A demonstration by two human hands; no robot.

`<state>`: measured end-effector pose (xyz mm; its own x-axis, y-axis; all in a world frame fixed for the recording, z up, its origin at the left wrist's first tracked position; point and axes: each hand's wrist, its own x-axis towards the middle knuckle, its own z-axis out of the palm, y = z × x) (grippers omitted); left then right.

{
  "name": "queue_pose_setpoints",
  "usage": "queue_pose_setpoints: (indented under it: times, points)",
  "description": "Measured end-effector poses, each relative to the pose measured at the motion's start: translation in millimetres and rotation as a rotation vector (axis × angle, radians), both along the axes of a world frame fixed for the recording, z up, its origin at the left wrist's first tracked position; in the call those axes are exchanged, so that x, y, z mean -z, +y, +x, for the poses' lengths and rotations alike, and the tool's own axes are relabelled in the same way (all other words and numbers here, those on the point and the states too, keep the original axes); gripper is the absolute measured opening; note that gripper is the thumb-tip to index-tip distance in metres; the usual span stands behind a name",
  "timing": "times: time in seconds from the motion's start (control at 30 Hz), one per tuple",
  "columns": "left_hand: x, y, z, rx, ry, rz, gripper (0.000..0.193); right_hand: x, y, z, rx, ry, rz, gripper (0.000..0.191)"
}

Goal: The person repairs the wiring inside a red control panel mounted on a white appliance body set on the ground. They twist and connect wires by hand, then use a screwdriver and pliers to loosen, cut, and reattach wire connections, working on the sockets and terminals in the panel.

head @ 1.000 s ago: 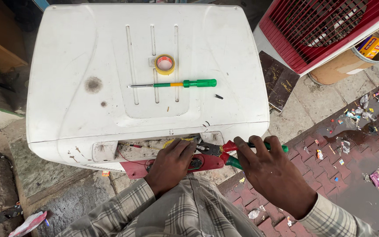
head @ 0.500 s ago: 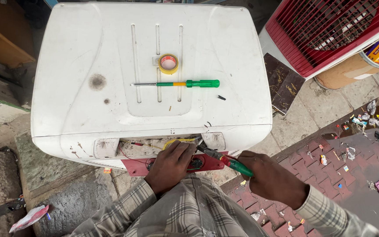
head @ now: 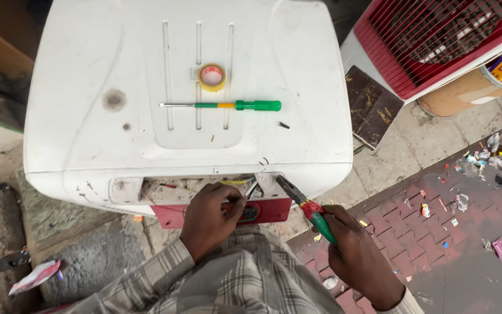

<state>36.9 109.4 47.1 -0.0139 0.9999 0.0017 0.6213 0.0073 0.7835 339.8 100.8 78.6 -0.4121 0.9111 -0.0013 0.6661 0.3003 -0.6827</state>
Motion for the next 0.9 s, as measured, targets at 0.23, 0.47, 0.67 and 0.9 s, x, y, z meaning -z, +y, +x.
queue_pose_setpoints:
  times: [0.23,0.47,0.67,0.9]
  points:
    - [17,-1,-1,-0.090,-0.282,-0.142,0.026,-15,4,-23,-0.090,-0.149,0.030,0.057]
    - [19,3,12,-0.270,-0.467,-0.365,0.023,-17,14,-27,-0.258,-0.403,0.252,0.057]
    - [17,0,18,-0.325,-0.487,-0.273,0.018,-32,24,-34,-0.355,-0.524,0.418,0.050]
    - [5,-3,19,-0.281,-0.295,0.006,0.008,-58,33,-43,-0.477,-0.706,0.542,0.050]
